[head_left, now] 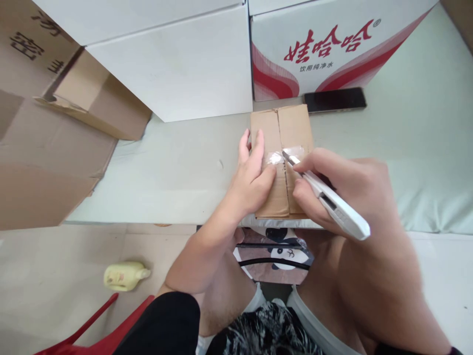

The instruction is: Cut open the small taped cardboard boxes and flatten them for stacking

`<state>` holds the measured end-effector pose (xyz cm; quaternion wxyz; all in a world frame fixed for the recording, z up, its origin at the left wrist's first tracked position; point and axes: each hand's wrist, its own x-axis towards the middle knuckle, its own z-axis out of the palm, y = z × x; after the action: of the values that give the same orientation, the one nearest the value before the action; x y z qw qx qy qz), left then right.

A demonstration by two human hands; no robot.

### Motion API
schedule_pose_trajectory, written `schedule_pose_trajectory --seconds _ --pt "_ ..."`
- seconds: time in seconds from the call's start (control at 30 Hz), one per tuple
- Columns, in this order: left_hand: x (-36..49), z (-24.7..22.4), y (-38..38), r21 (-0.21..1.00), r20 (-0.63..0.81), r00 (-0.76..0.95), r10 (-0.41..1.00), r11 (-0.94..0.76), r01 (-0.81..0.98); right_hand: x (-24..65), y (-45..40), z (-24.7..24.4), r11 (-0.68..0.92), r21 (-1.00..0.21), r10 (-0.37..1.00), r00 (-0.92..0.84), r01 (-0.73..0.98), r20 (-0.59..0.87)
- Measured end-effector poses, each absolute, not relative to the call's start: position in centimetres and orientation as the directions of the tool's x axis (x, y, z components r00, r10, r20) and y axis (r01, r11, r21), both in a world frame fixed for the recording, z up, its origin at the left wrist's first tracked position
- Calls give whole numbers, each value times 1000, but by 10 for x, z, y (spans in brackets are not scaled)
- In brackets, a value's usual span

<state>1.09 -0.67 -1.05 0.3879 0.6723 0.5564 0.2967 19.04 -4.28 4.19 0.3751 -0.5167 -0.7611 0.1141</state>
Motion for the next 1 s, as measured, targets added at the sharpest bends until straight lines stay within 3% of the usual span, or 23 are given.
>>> schedule_pose_trajectory --seconds 0.33,0.63,0.9,1.0 --pt "13 -7 -11 836 -48 217 975 -79 542 190 -45 48 453 -487 867 -242 747 435" --pt "13 -7 -9 841 -59 209 976 -65 537 189 -58 65 311 -633 950 -219 709 223" --pt "15 -3 -9 820 -81 183 980 -39 571 194 -61 68 335 -671 941 -263 662 212" --pt "16 0 -9 814 -82 176 981 -36 580 191 -68 73 222 -748 974 -183 626 136"
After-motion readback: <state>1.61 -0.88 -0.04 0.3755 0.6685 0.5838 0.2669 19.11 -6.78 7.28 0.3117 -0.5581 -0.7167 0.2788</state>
